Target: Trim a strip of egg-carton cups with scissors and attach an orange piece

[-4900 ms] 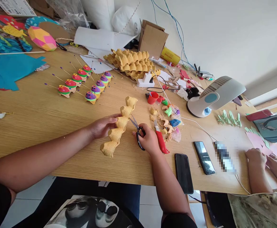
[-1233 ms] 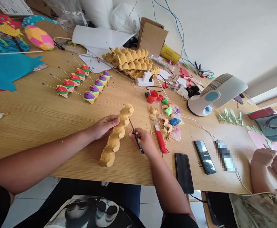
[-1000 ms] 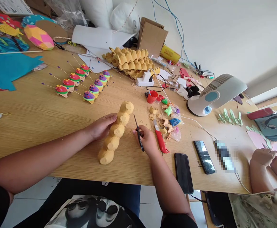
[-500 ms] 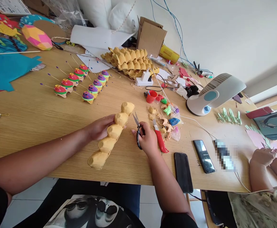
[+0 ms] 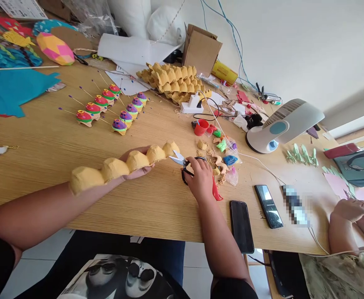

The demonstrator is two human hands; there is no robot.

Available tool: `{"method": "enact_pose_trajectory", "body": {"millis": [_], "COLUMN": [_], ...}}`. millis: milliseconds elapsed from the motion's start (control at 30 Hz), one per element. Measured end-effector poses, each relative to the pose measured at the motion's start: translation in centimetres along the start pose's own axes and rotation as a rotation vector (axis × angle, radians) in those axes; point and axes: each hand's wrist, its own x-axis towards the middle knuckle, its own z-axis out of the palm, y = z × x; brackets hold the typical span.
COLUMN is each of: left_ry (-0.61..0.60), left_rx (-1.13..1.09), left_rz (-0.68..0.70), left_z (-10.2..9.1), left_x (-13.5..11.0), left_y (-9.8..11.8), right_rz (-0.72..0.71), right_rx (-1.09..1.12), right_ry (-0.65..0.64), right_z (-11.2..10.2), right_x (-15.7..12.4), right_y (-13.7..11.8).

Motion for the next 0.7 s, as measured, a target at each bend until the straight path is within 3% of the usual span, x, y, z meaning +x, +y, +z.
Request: {"method": "enact_pose_trajectory", "body": {"millis": [67, 167, 400, 700], "left_ry": [0.029, 0.073, 0.097, 0.054], "left_rx": [-0.133, -0.267, -0.339, -0.460], "left_rz": [-0.086, -0.098, -0.148, -0.245], "left_z": [0.2, 0.3, -0.1, -0.5], "left_x": [-0.3, -0.6, -0.3, -0.3], "left_y": [0.1, 0.2, 0.3, 1.2], "right_rz": [-0.027, -0.062, -0.100, -0.176], "right_rx": [-0.037, -0.086, -0.178, -0.142], "right_ry": [-0.018, -0.033, -0.064, -0.117], "right_z": [0.0, 0.0, -0.3, -0.6], "right_x": [0.0, -0.1, -0.1, 0.1], "right_y": [0.0, 0.0, 0.0, 0.1]}}
